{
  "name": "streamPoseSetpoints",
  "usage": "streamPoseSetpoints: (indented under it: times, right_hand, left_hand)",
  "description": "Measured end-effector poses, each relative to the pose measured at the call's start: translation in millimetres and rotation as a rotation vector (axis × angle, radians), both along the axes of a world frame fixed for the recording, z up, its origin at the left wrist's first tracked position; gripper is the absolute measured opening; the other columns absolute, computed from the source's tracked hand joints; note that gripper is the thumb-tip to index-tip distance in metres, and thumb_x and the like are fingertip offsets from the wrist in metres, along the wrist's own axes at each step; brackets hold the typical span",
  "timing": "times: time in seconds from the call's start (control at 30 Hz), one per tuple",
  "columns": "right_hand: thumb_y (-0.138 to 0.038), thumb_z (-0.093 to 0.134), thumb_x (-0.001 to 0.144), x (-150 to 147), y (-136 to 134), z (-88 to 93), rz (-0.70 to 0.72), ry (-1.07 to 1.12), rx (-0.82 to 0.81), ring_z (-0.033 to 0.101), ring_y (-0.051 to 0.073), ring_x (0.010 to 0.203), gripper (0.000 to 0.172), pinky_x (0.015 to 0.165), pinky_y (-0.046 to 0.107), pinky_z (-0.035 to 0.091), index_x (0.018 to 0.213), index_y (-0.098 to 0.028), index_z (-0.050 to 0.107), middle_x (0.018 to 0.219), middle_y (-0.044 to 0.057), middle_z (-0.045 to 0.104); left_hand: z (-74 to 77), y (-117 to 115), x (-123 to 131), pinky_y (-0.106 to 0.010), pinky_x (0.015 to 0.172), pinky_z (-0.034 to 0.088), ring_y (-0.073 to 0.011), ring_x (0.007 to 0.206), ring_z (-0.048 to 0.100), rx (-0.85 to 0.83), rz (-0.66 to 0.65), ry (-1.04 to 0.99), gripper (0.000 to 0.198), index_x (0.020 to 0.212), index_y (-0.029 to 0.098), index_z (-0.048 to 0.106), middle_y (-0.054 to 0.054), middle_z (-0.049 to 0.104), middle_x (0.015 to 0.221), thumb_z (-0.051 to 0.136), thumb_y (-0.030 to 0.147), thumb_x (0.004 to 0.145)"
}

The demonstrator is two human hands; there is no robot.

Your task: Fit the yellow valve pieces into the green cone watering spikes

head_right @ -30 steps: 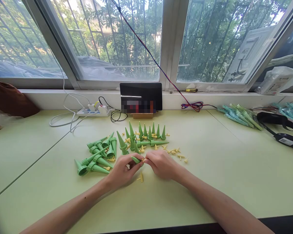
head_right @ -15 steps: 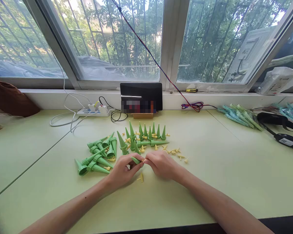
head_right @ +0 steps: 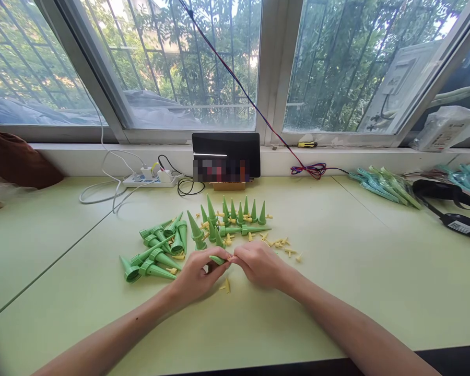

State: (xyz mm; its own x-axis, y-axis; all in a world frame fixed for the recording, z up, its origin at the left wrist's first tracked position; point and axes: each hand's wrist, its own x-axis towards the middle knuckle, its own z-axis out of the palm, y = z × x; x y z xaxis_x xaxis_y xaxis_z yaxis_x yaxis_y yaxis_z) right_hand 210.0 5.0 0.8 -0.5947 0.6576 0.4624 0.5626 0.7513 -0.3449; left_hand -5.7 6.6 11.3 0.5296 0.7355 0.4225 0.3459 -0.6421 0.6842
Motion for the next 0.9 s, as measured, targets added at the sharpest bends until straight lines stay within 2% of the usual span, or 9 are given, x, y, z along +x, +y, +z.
streamPoseSetpoints:
  times: [0.3,0.63,0.9]
  right_hand:
    - [-0.031,0.031,0.109,-0.9,0.9,-0.3,0.003,0.006,0.025,0.029,0.014,0.055,0.040,0.057,0.027,0.022,0.071,-0.022,0.037,0.061,-0.003,0.039]
    - [-0.029,0.029,0.109,-2.8,-0.6,2.7,0.010,0.040,0.051,0.027,0.013,0.054,0.040,0.056,0.027,0.021,0.070,-0.022,0.033,0.060,-0.004,0.036]
    - [-0.031,0.028,0.109,-2.4,0.1,0.8,0.000,0.038,0.030,0.029,0.013,0.054,0.040,0.056,0.028,0.022,0.070,-0.022,0.034,0.060,-0.003,0.040]
  left_hand:
    - [-0.3,0.4,0.0,-0.019,0.047,0.036,-0.0092,0.058,0.054,0.022,-0.033,-0.009,0.015,0.090,0.015,0.068,-0.004,0.071,0.078,0.057,0.022,0.097]
    - [-3.3,-1.1,0.4,-0.019,0.049,0.039,-0.0113,0.068,0.063,0.111,-0.057,-0.049,0.011,0.096,0.017,0.068,-0.005,0.073,0.088,0.057,0.016,0.098]
    - [-4.7,-0.9,0.9,-0.021,0.059,0.049,-0.0131,0.071,0.066,0.237,-0.070,-0.037,0.014,0.097,0.018,0.068,-0.006,0.074,0.089,0.054,0.018,0.100]
